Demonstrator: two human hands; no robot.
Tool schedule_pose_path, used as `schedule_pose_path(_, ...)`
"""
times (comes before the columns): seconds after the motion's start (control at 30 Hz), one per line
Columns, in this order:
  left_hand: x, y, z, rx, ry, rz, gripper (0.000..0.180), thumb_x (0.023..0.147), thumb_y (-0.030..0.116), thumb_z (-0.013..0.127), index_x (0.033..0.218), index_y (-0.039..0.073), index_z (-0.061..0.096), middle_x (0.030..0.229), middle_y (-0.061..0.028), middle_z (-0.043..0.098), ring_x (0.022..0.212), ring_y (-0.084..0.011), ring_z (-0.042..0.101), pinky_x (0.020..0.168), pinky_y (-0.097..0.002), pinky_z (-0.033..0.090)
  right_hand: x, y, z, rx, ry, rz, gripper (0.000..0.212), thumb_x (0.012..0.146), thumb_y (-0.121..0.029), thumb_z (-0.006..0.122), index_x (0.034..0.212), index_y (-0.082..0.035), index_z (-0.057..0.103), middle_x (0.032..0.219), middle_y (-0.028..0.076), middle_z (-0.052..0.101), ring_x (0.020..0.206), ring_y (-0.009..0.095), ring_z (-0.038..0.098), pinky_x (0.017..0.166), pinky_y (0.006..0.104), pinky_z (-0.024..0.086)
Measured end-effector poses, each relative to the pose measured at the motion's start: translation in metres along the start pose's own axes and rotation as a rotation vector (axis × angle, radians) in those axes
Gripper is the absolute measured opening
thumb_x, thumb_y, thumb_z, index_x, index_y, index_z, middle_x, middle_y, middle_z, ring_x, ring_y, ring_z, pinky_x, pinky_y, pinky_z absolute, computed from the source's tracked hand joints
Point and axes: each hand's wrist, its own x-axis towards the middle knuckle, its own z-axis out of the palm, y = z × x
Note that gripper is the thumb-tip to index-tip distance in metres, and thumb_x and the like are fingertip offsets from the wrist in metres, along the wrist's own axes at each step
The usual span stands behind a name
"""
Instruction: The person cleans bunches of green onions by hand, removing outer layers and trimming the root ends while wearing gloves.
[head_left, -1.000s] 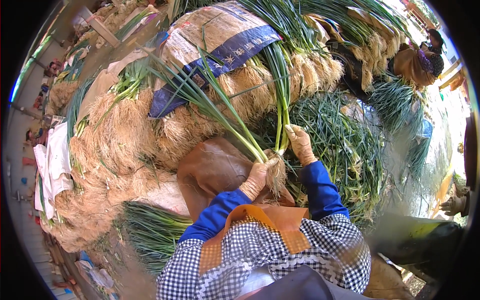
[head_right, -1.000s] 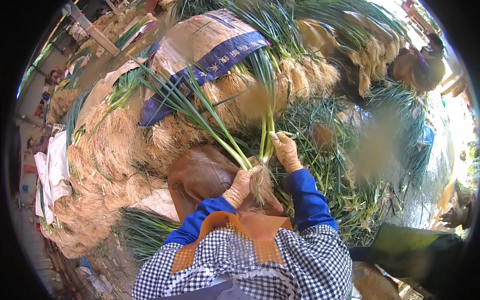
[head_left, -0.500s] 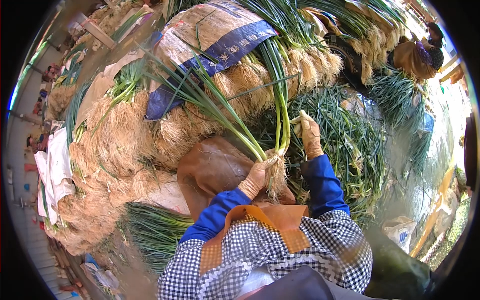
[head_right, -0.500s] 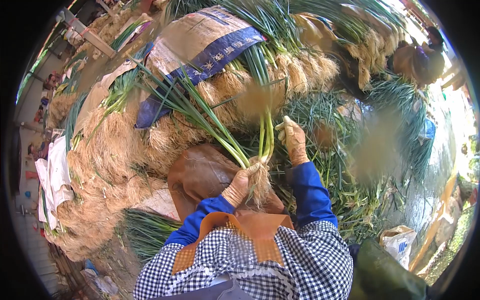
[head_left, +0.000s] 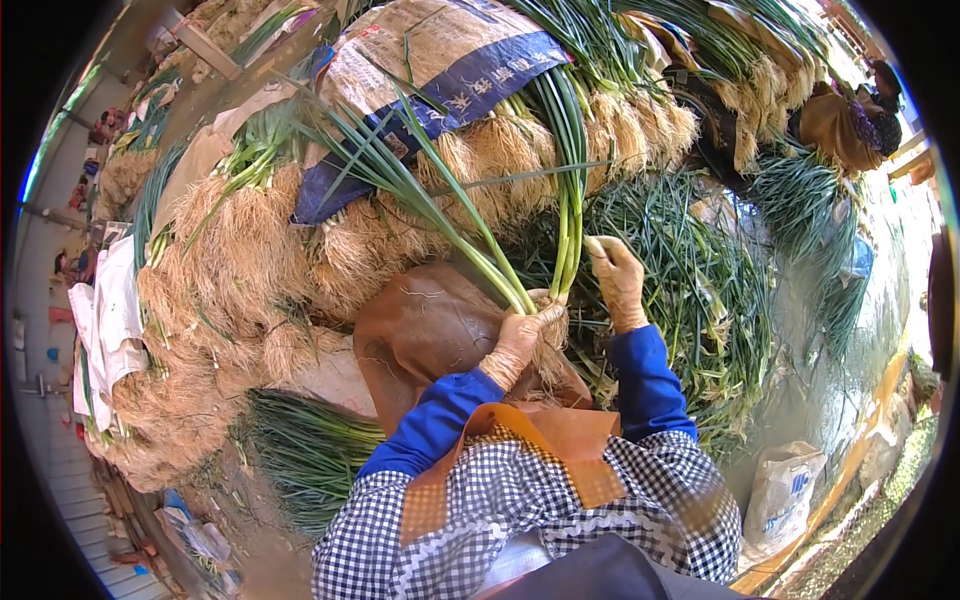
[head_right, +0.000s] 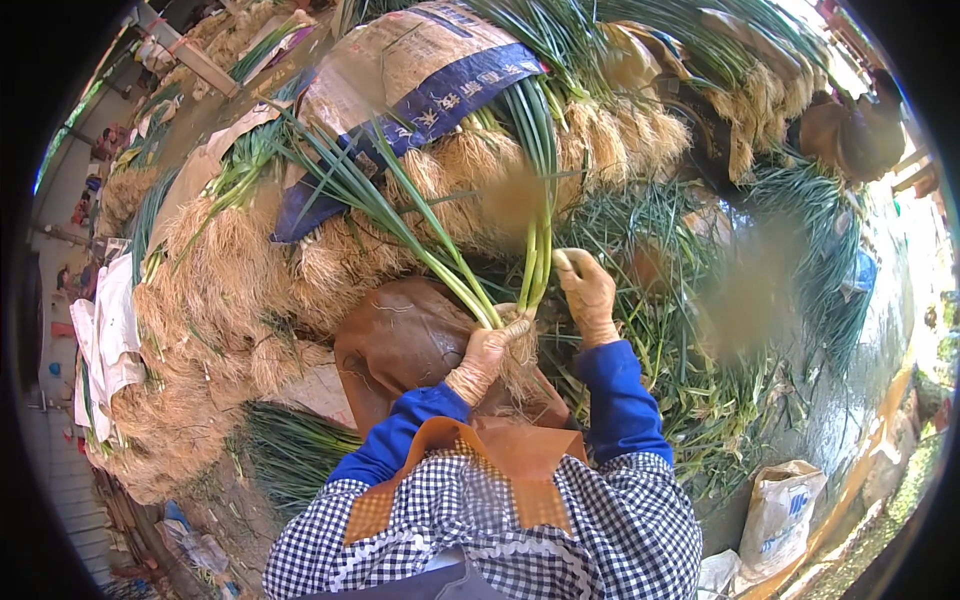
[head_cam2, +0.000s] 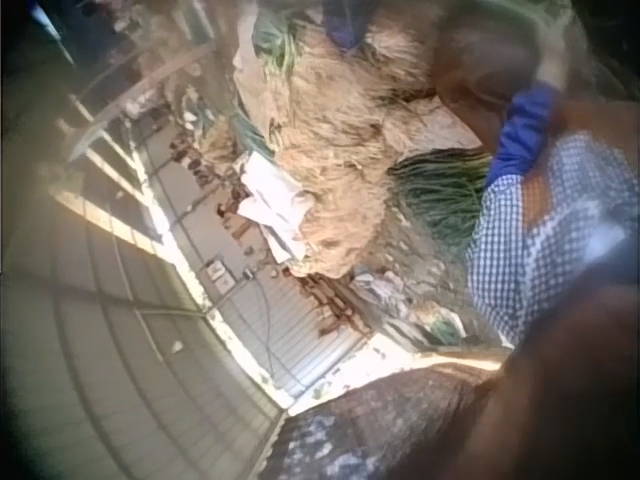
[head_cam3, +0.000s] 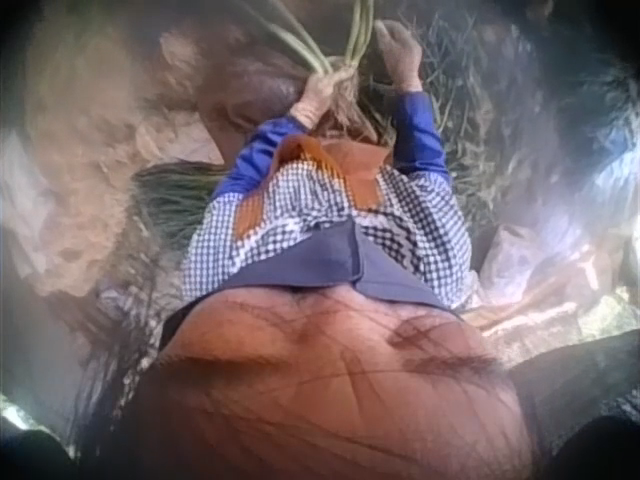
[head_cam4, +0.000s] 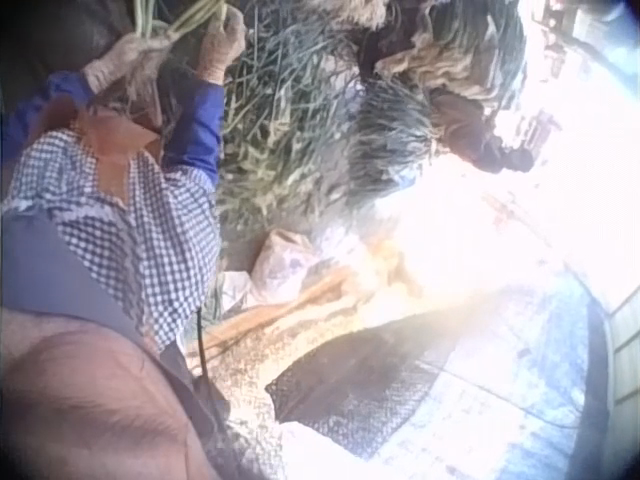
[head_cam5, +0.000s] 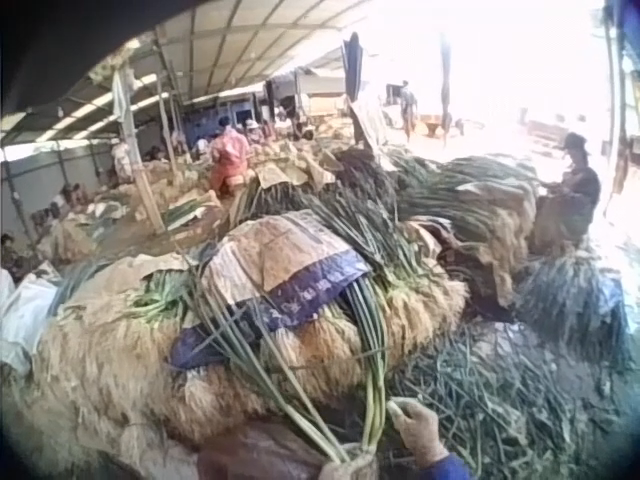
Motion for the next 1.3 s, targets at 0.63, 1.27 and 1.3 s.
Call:
schedule_pose_path(0.63, 0.011, -0.004, -0.016, -0.271, -0.134, -0.201, 0.029, 0.083, 0.005, 0.062, 0.111, 0.0, 0.056, 0.091, -0.0062, 0.063, 0.078, -0.0147, 0.062, 0.07, -0.0252, 0.052, -0.061, -0.036, -0.105, 0.097, -1.098, 0.326, 0.026, 0.091, -0.028, 0.054, 0.094, -0.004, 0.063, 0.079, 0.009, 0.061, 0.078, 0.015, 0.059, 0.071, 0.0317, 0.048)
schedule_pose_path(1.27, 0.006, 0.039, 0.013, -0.38, -0.461, -0.065, 0.012, 0.083, 0.012, 0.054, 0.077, 0.001, 0.053, 0.085, -0.0103, 0.054, 0.088, -0.0203, 0.054, 0.088, -0.0317, 0.042, -0.006, 0.04, 0.022, 0.652, -0.012, 0.356, 0.027, 0.092, -0.023, 0.047, 0.1, -0.002, 0.061, 0.071, 0.001, 0.055, 0.062, 0.01, 0.05, 0.056, 0.0228, 0.041)
schedule_pose_path(1.3, 0.009, 0.032, 0.002, -0.344, -0.459, 0.003, 0.015, 0.085, 0.013, 0.053, 0.074, 0.003, 0.052, 0.084, -0.0107, 0.053, 0.085, -0.0198, 0.055, 0.089, -0.0322, 0.041, -0.006, 0.037, 0.028, 0.655, -0.021, 0.355, 0.027, 0.092, -0.023, 0.047, 0.1, -0.002, 0.061, 0.071, 0.001, 0.055, 0.062, 0.01, 0.05, 0.056, 0.0228, 0.041)
